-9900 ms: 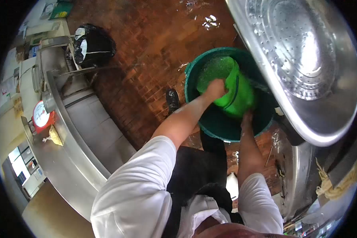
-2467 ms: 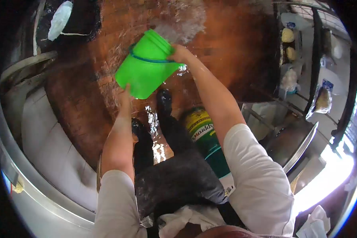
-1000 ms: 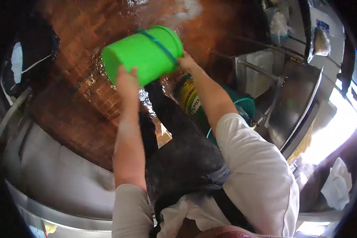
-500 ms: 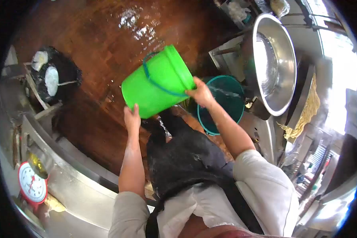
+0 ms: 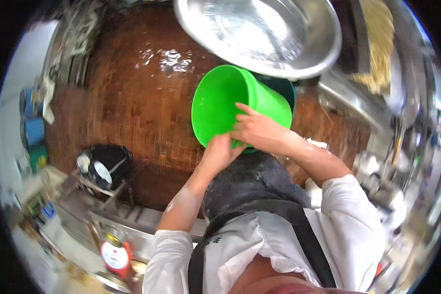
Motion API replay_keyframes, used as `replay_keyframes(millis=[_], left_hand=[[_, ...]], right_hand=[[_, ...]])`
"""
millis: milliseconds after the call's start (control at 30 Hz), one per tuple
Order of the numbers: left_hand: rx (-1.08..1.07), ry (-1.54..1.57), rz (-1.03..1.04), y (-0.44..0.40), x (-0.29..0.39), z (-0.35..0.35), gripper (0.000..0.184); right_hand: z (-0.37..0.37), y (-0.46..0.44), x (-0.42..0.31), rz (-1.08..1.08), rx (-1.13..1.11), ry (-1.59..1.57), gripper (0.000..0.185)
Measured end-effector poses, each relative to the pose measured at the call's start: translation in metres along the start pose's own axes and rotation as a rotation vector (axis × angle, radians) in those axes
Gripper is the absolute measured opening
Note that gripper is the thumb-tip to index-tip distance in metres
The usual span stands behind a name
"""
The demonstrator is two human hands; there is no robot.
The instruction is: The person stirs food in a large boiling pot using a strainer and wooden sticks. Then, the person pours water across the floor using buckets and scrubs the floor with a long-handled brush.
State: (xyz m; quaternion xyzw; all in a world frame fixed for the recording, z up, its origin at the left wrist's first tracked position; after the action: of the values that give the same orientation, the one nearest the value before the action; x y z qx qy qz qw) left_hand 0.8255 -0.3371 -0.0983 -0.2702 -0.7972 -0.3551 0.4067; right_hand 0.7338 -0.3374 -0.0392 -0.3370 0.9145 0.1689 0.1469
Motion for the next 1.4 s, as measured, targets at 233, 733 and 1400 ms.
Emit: replay_keyframes(millis=[233, 733, 1400], left_hand=[[0.034, 0.25, -0.059, -0.104, -0.075, 0.084, 0.034], [-0.283, -0.449, -0.288, -0.329, -0.356, 0.162, 0.11], [-0.212, -0.623, -0.721, -0.405, -0.442, 0.233, 0.088]], right_hand=[[0.119, 0.157, 0.116, 1.07, 0.674, -0.439, 0.058], [0.481, 0.152, 0.256, 2.085, 0.773, -1.113, 0.119], [0.642, 0.121, 0.334, 2.182, 1.418, -1.293, 0.087]])
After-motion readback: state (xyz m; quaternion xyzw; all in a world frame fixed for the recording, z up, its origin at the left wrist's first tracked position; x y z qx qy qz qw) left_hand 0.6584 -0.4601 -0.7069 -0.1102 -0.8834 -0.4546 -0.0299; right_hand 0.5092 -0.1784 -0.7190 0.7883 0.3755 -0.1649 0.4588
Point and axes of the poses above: each hand's wrist, its own y-axis away from the middle knuckle, its own z-axis out of the palm, x = y × z, the point moved 7 cm from there along -y, towards the middle knuckle, and after that the axes turned 2 degrees about z, right-handed, at the moved point
